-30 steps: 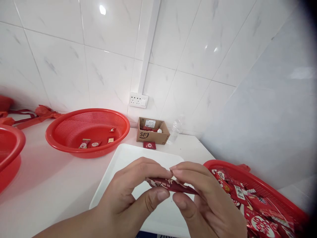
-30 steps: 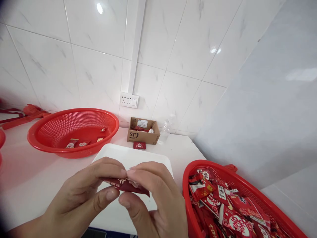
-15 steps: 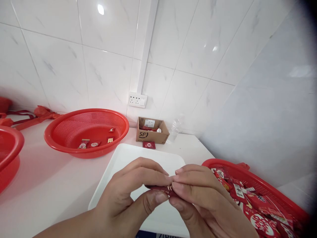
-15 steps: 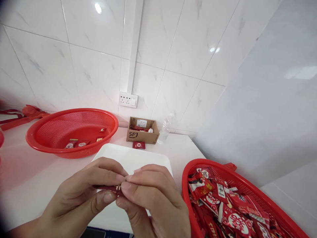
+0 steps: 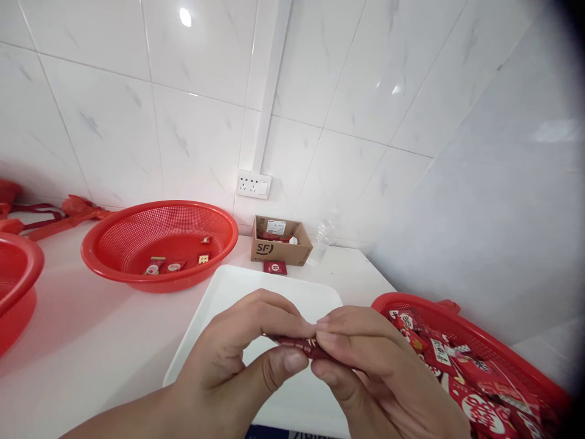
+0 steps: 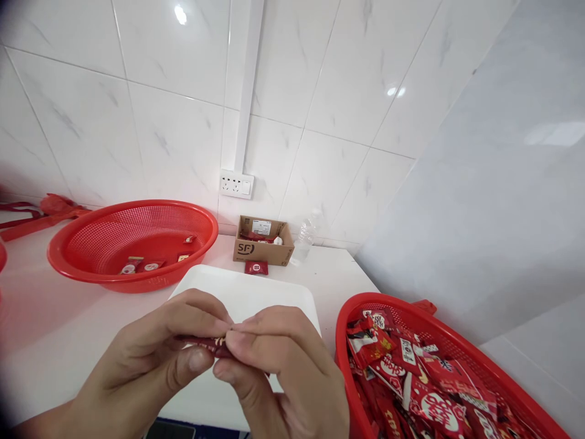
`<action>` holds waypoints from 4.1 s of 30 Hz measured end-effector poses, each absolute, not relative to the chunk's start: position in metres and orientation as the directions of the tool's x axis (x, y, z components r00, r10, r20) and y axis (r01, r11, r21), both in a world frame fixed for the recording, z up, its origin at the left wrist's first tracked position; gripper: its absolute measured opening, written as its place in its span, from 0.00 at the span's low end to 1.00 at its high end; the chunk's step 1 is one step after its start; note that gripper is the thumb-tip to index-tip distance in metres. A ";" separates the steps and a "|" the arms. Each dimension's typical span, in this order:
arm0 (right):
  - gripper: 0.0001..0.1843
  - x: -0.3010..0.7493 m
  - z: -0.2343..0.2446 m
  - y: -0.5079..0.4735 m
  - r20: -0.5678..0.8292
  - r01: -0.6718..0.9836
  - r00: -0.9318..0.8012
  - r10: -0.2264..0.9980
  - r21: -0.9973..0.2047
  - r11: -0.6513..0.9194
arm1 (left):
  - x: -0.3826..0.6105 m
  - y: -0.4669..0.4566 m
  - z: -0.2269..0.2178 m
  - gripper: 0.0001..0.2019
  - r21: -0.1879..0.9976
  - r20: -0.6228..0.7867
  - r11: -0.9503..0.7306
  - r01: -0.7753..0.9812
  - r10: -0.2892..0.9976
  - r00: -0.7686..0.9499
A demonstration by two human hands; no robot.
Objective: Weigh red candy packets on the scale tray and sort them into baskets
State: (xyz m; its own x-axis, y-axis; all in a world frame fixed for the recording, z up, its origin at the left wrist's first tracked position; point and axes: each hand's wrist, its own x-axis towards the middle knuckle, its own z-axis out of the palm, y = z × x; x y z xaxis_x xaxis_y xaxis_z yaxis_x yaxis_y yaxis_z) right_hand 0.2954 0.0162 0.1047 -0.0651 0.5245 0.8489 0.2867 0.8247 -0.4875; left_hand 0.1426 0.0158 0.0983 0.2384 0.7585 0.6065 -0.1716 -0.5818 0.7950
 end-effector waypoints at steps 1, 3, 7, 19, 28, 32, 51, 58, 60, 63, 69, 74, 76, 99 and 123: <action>0.04 0.295 0.105 0.016 0.838 0.272 -0.059 0.542 -0.509 0.817 | 0.143 0.016 0.098 0.08 0.810 0.586 -0.558 -0.179 0.773 0.241; 0.05 0.295 0.106 0.016 0.826 0.257 -0.035 0.562 -0.536 0.804 | 0.142 0.015 0.098 0.06 0.836 0.547 -0.512 -0.195 0.804 0.234; 0.03 0.296 0.105 0.014 0.844 0.275 0.006 0.536 -0.517 0.811 | 0.141 0.015 0.098 0.05 0.864 0.499 -0.458 -0.210 0.839 0.218; 0.02 0.303 0.105 0.016 0.875 0.281 -0.031 0.483 -0.457 0.844 | 0.142 0.014 0.096 0.05 0.884 0.465 -0.428 -0.189 0.849 0.251; 0.03 0.298 0.103 0.014 0.854 0.272 0.030 0.519 -0.507 0.818 | 0.141 0.014 0.097 0.06 0.892 0.443 -0.392 -0.226 0.857 0.262; 0.02 0.295 0.102 0.016 0.784 0.259 0.055 0.618 -0.609 0.749 | 0.142 0.013 0.097 0.12 0.910 0.380 -0.292 -0.295 0.871 0.312; 0.17 0.299 0.106 0.015 0.506 0.545 -0.346 0.790 -0.577 0.608 | 0.140 0.016 0.095 0.05 0.917 0.345 -0.254 -0.308 0.892 0.291; 0.18 0.298 0.110 0.015 0.528 0.512 -0.367 0.766 -0.573 0.640 | 0.139 0.020 0.097 0.07 0.925 0.343 -0.258 -0.280 0.883 0.320; 0.22 0.299 0.110 0.014 0.504 0.507 -0.368 0.781 -0.595 0.623 | 0.139 0.020 0.098 0.07 0.922 0.348 -0.268 -0.278 0.890 0.295; 0.27 0.300 0.111 0.015 0.484 0.451 -0.387 0.785 -0.643 0.619 | 0.140 0.019 0.100 0.06 0.911 0.358 -0.264 -0.317 0.888 0.289; 0.22 0.301 0.111 0.016 0.600 0.445 -0.367 0.711 -0.558 0.701 | 0.142 0.019 0.100 0.06 0.906 0.356 -0.229 -0.357 0.868 0.347; 0.21 0.298 0.113 0.015 0.653 0.453 -0.347 0.673 -0.511 0.730 | 0.142 0.022 0.100 0.08 0.910 0.380 -0.275 -0.309 0.852 0.361; 0.21 0.297 0.113 0.014 0.659 0.455 -0.338 0.672 -0.510 0.729 | 0.142 0.022 0.101 0.09 0.911 0.393 -0.299 -0.282 0.838 0.379; 0.20 0.296 0.116 0.012 0.424 0.384 -0.261 0.867 -0.779 0.496 | 0.140 0.019 0.100 0.13 0.949 0.315 -0.300 -0.099 0.881 0.353; 0.18 0.302 0.110 0.022 0.395 0.489 -0.229 0.890 -0.744 0.456 | 0.132 0.014 0.100 0.08 0.873 0.477 -0.471 -0.123 0.879 0.019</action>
State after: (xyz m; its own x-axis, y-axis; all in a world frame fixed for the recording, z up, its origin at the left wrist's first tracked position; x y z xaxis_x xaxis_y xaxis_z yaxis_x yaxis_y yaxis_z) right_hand 0.3015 0.0218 0.1099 -0.2285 0.8897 0.3952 0.4886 0.4559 -0.7439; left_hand 0.1321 0.0138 0.1005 0.0187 0.8787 0.4770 -0.1231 -0.4714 0.8733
